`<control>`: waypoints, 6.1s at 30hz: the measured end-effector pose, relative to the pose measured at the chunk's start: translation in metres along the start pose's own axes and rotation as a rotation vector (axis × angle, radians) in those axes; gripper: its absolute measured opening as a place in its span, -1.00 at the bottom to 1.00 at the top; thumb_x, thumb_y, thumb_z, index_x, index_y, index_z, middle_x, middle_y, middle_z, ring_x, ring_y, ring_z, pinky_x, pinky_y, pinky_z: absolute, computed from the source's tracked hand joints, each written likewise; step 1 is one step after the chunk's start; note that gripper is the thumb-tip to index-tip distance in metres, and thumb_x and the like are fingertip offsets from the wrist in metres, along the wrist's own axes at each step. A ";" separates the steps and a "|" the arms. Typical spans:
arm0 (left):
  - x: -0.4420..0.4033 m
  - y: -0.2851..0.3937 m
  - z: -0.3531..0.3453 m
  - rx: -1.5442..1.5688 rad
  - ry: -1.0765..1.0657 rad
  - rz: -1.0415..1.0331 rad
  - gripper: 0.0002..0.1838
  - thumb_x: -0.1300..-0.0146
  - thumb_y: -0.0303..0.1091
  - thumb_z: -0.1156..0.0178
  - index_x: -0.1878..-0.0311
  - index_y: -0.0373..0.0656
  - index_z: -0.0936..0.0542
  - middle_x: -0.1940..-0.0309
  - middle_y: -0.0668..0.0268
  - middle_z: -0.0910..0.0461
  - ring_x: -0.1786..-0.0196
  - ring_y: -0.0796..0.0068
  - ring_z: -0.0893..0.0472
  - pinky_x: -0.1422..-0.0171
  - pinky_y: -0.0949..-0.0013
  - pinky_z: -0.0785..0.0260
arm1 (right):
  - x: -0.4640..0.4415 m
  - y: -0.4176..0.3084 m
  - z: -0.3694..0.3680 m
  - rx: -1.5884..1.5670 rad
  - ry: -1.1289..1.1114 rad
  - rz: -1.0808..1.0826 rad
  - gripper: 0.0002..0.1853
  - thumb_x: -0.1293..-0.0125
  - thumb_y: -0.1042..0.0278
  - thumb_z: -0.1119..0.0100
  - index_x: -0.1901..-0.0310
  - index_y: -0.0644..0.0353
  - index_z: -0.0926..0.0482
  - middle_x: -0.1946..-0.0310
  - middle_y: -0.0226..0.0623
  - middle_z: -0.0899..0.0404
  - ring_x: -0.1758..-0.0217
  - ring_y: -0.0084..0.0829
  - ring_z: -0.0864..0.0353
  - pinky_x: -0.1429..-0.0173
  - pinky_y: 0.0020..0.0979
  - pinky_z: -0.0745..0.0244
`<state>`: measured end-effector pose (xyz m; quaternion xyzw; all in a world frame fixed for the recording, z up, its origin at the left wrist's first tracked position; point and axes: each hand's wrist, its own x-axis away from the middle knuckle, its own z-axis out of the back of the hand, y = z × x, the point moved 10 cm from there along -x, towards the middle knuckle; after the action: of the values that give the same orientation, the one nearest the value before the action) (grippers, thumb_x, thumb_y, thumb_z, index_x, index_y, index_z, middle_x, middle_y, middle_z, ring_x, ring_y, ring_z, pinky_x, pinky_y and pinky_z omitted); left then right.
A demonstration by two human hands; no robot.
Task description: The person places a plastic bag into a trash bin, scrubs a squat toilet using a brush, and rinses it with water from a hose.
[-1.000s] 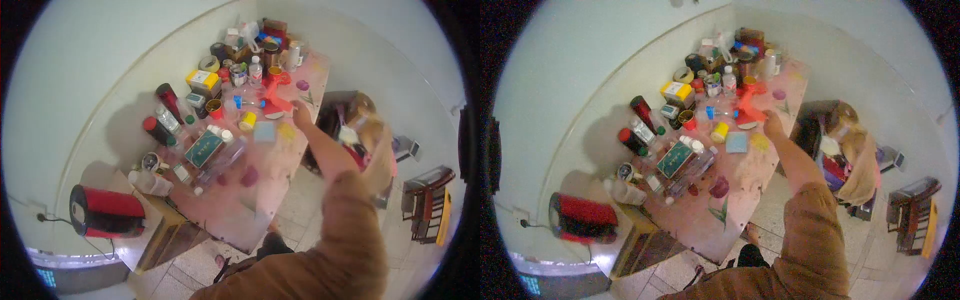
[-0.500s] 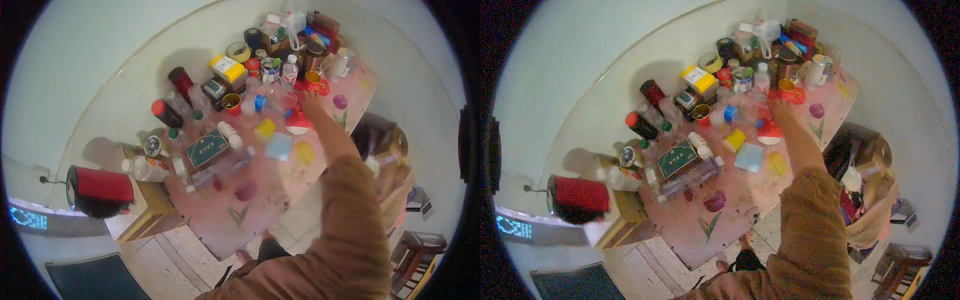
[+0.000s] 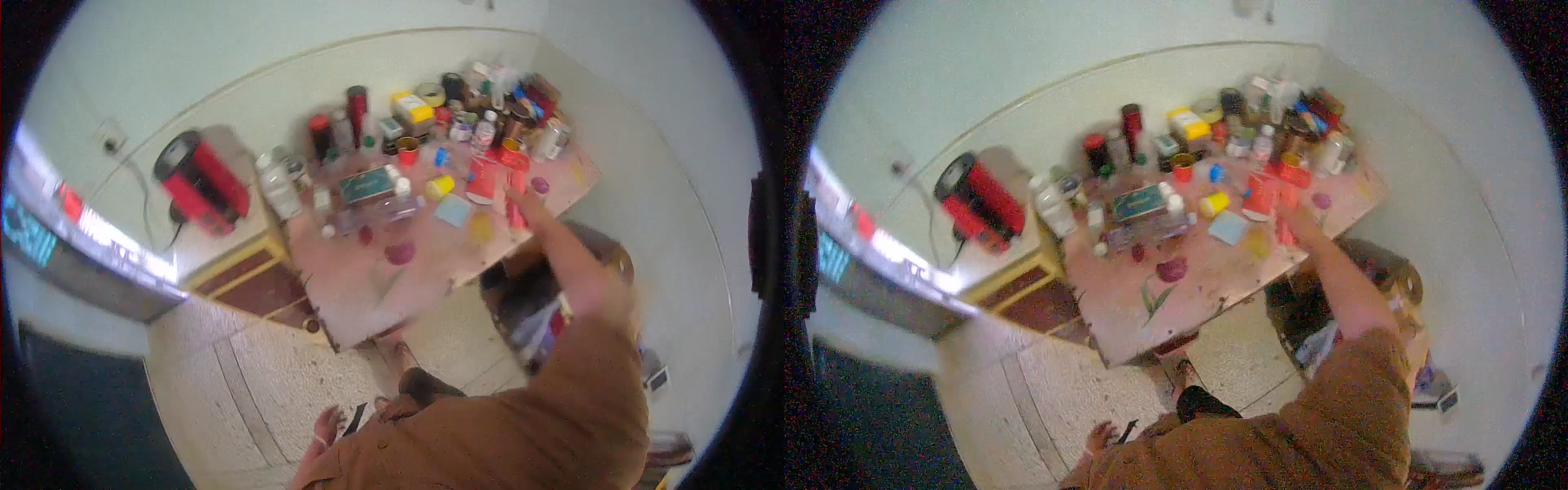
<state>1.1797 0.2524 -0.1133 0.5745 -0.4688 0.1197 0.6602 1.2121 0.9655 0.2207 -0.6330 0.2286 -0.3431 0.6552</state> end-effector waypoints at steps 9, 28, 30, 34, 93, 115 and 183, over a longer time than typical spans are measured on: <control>0.144 0.182 -0.169 0.219 -0.606 -0.411 -0.29 -0.23 0.14 0.01 -0.31 -0.12 -0.16 -0.15 0.27 -0.35 -0.18 0.39 -0.37 -0.18 0.27 -0.26 | 0.310 0.055 -0.320 -0.622 -0.884 -0.680 -0.50 -0.27 -0.05 0.06 -0.09 0.15 -0.32 0.15 -0.19 -0.51 0.23 -0.27 -0.56 0.06 -0.16 -0.49; 0.358 0.085 0.102 0.631 0.969 -0.753 -0.64 -0.26 -0.33 -0.06 -0.12 -0.15 -0.38 0.10 0.35 -0.50 0.11 0.51 -0.51 0.03 0.40 -0.42 | 0.424 0.105 -0.352 -0.551 -1.342 -0.906 -0.41 -0.17 0.18 -0.11 -0.19 0.26 -0.22 -0.08 -0.17 -0.41 -0.10 -0.22 -0.45 -0.17 -0.15 -0.38; 0.387 0.046 0.137 0.602 1.094 -0.716 -0.61 -0.25 -0.33 -0.07 -0.14 -0.15 -0.37 0.08 0.35 -0.49 0.10 0.51 -0.51 0.04 0.41 -0.42 | 0.417 0.109 -0.346 -0.519 -1.344 -0.899 -0.44 -0.17 0.24 -0.10 -0.17 0.25 -0.24 -0.07 -0.19 -0.41 -0.08 -0.25 -0.46 -0.17 -0.17 -0.38; 0.431 -0.060 0.191 0.399 1.347 -0.213 -0.54 -0.19 -0.27 -0.14 -0.15 -0.18 -0.35 -0.01 0.26 -0.46 0.01 0.40 -0.49 -0.03 0.34 -0.39 | 0.415 0.119 -0.344 -0.403 -1.386 -0.918 -0.49 -0.14 0.29 -0.13 -0.12 0.26 -0.28 -0.03 -0.22 -0.44 -0.04 -0.30 -0.49 -0.14 -0.23 -0.41; 0.340 0.214 0.242 -0.388 1.031 -0.873 -0.84 -0.12 -0.42 -0.24 0.23 -0.21 -0.55 0.28 0.28 -0.60 0.16 0.45 -0.56 0.08 0.38 -0.41 | 0.524 0.002 -0.708 0.213 -1.543 0.691 -0.34 0.00 0.31 -0.33 -0.15 0.18 -0.28 -0.12 -0.14 -0.34 -0.17 -0.20 -0.34 -0.19 -0.25 -0.25; 0.168 0.353 0.666 1.095 0.462 -0.788 -0.62 -0.26 -0.14 -0.04 -0.11 -0.01 -0.36 0.02 0.36 -0.48 -0.01 0.41 -0.49 -0.10 0.29 -0.35 | 0.394 0.069 -1.089 -0.059 -1.494 -0.946 -0.73 -0.29 0.27 -0.05 0.02 0.17 -0.48 0.23 -0.43 -0.55 0.21 -0.52 -0.48 0.05 -0.44 -0.41; -0.835 1.310 1.211 -0.072 0.152 -0.267 -0.70 -0.25 -0.14 0.02 0.38 -0.16 -0.54 0.53 0.41 -0.50 0.50 0.65 -0.45 0.44 0.56 -0.30 | -0.657 -0.068 -1.996 -0.930 -0.418 -0.916 -0.61 -0.39 0.10 0.22 -0.07 0.20 -0.38 -0.05 -0.21 -0.45 -0.13 -0.28 -0.41 -0.24 -0.17 -0.27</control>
<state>-0.7604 -0.0770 -0.0184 0.5968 -0.3408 0.0573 0.7241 -0.6973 0.1114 0.0112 -0.9344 -0.0698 -0.3226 0.1344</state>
